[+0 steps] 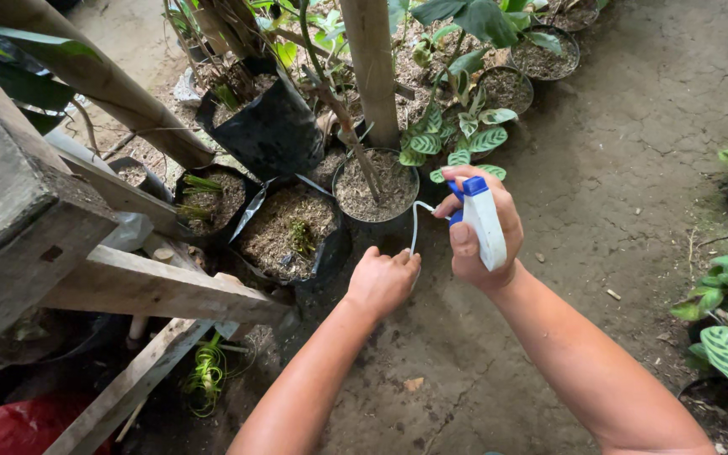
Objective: The person assembles a spray bottle by attaching a nozzle to a plastic bottle, inserting a tube, and securing the components. They then move to another area and repeat the assembly with a different spray bottle and tube.
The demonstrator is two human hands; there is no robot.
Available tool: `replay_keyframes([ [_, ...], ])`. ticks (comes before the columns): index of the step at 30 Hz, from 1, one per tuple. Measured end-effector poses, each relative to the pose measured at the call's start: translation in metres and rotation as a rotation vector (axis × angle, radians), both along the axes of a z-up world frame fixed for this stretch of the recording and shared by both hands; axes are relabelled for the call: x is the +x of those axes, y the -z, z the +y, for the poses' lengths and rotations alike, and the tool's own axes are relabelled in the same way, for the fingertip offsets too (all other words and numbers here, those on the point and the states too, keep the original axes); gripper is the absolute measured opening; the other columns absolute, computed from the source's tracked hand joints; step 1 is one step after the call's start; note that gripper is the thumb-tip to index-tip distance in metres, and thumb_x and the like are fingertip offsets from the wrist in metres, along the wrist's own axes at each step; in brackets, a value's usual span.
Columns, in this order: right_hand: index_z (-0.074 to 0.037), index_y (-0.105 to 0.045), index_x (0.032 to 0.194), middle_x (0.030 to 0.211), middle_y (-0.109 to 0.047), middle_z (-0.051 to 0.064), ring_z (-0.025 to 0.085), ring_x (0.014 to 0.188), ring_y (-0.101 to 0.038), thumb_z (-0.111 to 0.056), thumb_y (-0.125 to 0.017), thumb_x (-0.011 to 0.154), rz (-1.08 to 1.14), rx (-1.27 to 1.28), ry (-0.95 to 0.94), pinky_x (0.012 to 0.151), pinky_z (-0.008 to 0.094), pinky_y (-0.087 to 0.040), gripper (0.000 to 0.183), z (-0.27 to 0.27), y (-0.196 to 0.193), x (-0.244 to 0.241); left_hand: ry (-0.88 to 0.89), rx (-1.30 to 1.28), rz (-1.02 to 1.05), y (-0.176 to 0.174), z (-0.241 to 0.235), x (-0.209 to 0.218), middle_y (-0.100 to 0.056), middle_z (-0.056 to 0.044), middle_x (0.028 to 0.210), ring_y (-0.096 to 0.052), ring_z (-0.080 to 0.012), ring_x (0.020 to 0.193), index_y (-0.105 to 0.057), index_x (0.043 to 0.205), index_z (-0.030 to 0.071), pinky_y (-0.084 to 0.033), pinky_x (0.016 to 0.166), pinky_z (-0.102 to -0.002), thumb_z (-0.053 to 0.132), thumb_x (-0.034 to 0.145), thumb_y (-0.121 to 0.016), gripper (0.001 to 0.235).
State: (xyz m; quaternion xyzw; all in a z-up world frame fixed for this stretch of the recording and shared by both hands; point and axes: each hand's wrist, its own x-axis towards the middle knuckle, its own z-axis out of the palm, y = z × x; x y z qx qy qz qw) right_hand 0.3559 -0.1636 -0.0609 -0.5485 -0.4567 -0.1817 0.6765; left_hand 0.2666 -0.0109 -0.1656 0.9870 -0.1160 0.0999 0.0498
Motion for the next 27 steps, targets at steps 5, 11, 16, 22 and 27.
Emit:
replay_keyframes([
  [5,0.0,-0.047,0.141,0.141,-0.055,0.025,0.019,0.084,-0.068,-0.036,-0.058,0.111,-0.01,-0.007,-0.043,0.08,0.03,-0.057,0.048,0.0,0.009,-0.005,0.016,-0.18,0.032,0.003,0.003,-0.009,-0.07,-0.014,0.125,-0.072,-0.0257,0.079,-0.061,0.127,0.009,-0.05,0.071,-0.042,0.018,0.086,-0.063,0.042],
  [11,-0.001,-0.048,0.139,0.139,-0.058,0.025,0.019,0.078,-0.068,-0.046,-0.054,0.11,0.111,0.024,-0.084,0.075,0.03,-0.057,0.054,0.003,0.011,-0.019,-0.101,-0.503,0.023,0.013,0.006,-0.03,-0.064,-0.021,0.128,-0.067,-0.0378,0.096,-0.045,0.134,0.001,-0.052,0.08,-0.047,0.024,0.081,-0.079,0.067],
  [16,0.0,-0.049,0.138,0.139,-0.06,0.023,0.018,0.078,-0.068,-0.048,-0.054,0.11,0.23,-0.017,-0.123,0.074,0.03,-0.056,0.056,0.01,0.029,-0.037,-0.3,-0.743,0.06,0.036,0.003,-0.042,-0.065,-0.017,0.128,-0.064,-0.0425,0.1,-0.036,0.145,0.001,-0.051,0.086,-0.049,0.014,0.079,-0.081,0.081],
  [22,0.002,-0.048,0.138,0.138,-0.06,0.019,0.016,0.083,-0.065,-0.045,-0.059,0.108,0.286,-0.106,-0.107,0.077,0.031,-0.054,0.058,0.025,0.06,-0.049,-0.29,-0.769,0.023,0.046,0.018,-0.053,-0.066,-0.016,0.126,-0.064,-0.0364,0.112,-0.039,0.149,0.006,-0.05,0.092,-0.047,0.014,0.078,-0.081,0.083],
  [27,0.003,-0.049,0.138,0.138,-0.06,0.016,0.015,0.087,-0.066,-0.044,-0.06,0.106,0.278,-0.166,-0.129,0.079,0.029,-0.054,0.057,0.034,0.081,-0.063,-0.263,-0.842,0.083,0.051,0.037,-0.06,-0.064,-0.016,0.133,-0.061,-0.0369,0.119,-0.044,0.148,0.007,-0.049,0.098,-0.046,0.008,0.08,-0.077,0.075],
])
